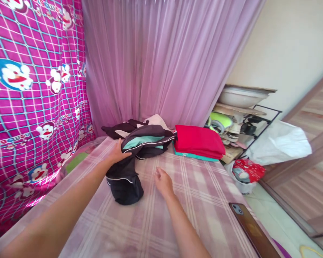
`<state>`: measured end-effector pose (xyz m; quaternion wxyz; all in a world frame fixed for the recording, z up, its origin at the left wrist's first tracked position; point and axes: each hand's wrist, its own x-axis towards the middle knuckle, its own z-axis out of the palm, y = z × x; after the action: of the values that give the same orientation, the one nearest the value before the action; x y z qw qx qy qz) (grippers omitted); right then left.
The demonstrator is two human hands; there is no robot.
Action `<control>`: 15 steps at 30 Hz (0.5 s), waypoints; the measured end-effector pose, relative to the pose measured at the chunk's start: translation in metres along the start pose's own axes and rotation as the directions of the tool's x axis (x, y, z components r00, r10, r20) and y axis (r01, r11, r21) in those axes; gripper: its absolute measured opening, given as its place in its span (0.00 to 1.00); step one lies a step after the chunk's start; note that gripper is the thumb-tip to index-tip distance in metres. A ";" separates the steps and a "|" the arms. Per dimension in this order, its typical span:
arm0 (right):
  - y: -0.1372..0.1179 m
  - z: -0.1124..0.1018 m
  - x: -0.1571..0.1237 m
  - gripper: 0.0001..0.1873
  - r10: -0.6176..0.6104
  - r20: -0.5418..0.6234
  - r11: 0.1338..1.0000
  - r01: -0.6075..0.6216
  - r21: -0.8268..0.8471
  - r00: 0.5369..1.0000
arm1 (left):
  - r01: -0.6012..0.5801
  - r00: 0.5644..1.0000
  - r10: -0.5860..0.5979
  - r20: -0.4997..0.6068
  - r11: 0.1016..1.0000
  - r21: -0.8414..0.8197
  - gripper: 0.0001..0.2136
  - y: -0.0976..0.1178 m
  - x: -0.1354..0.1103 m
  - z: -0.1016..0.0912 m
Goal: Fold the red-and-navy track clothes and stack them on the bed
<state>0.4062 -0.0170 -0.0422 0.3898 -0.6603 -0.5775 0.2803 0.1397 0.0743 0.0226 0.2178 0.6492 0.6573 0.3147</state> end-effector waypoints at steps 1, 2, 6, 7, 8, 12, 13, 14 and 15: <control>0.000 -0.002 0.013 0.21 0.146 -0.002 0.985 -0.145 0.097 0.989 | -0.004 1.000 0.004 0.015 1.000 -0.021 0.51 0.000 0.004 -0.003; -0.002 -0.004 0.026 0.24 0.272 0.018 0.942 -0.270 0.199 0.962 | -0.019 0.999 0.021 0.033 0.999 -0.037 0.46 0.000 0.006 -0.005; -0.022 -0.002 0.077 0.29 0.383 0.076 0.849 -0.383 0.363 0.921 | -0.079 0.997 0.079 -0.004 0.994 -0.076 0.33 -0.003 0.001 -0.006; -0.027 0.000 0.086 0.27 0.378 0.086 0.841 -0.380 0.385 0.922 | -0.085 0.996 0.082 -0.041 0.992 -0.094 0.31 -0.005 -0.004 -0.004; -0.031 0.004 0.095 0.25 0.370 0.092 0.834 -0.374 0.405 0.924 | -0.093 0.993 0.084 -0.078 0.989 -0.119 0.30 -0.006 -0.009 -0.001; -0.036 0.017 0.117 0.16 0.294 0.043 0.849 -0.281 0.447 0.955 | -0.126 0.982 0.084 -0.170 0.959 -0.254 0.24 -0.009 -0.030 0.010; -0.036 0.017 0.122 0.15 0.260 0.007 0.860 -0.235 0.453 0.966 | -0.130 0.980 0.078 -0.184 0.949 -0.287 0.22 -0.007 -0.034 0.011; -0.038 0.014 0.128 0.15 0.214 -0.034 0.871 -0.175 0.459 0.976 | -0.138 0.977 0.074 -0.202 0.937 -0.322 0.21 -0.005 -0.039 0.012; -0.041 0.009 0.135 0.15 0.154 -0.079 0.882 -0.101 0.460 0.985 | -0.151 0.972 0.073 -0.222 0.921 -0.358 0.20 -0.002 -0.043 0.012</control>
<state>0.4006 0.1184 -0.0023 0.5460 -0.6025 -0.4281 0.3945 0.1492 0.0335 0.0077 0.2496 0.5970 0.5660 0.5108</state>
